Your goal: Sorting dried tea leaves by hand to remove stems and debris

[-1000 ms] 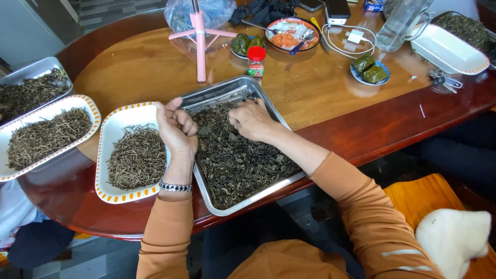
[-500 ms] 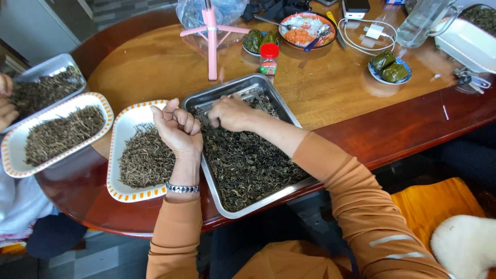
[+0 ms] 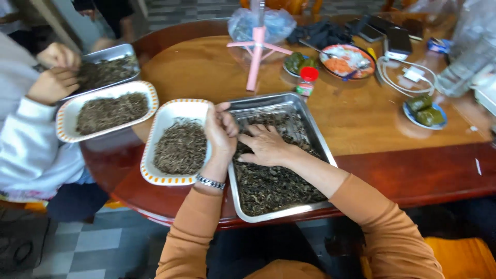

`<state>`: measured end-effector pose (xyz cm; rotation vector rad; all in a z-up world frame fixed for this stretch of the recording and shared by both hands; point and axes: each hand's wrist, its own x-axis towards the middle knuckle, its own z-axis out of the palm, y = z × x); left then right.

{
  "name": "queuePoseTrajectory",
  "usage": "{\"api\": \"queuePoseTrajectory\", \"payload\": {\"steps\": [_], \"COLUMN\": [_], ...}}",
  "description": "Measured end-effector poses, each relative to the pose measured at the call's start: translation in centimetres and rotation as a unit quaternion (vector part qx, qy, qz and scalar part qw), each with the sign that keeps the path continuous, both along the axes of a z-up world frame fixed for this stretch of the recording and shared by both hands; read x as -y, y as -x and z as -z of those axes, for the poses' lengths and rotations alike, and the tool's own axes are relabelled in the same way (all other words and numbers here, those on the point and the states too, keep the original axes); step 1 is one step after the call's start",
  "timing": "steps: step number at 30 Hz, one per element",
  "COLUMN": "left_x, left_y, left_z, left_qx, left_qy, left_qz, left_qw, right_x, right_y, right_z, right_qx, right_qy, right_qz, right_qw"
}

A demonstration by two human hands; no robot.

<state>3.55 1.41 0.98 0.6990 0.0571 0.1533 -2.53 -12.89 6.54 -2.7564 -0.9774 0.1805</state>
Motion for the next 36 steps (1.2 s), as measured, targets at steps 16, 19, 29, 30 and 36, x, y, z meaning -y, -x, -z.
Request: {"api": "queuePoseTrajectory", "payload": {"steps": [16,19,29,30,36], "left_x": [1.6,1.8,2.3,2.7,2.0], "left_y": [1.2,1.1,-1.1,-1.7,2.3], "left_z": [-0.5,-0.2,4.8,5.7,0.5], "left_qx": [0.031,0.024,0.09,0.089,0.101], "left_qy": [-0.074,-0.087,-0.24,-0.272,-0.365], "left_qz": [0.04,0.04,-0.024,-0.043,-0.035], "left_qw": [0.996,0.995,0.966,0.957,0.925], "right_x": [3.5,4.5,7.2,7.6,9.8], "right_y": [5.5,7.3,6.4,6.4,6.7], "right_z": [-10.9,-11.7,-5.5,-5.4,-2.4], "right_qx": [-0.157,-0.228,-0.165,-0.139,-0.02], "right_qy": [0.072,0.103,0.045,0.007,-0.197], "right_qz": [0.189,0.24,0.235,0.207,0.143], "right_qw": [0.967,0.938,0.957,0.968,0.97]}}
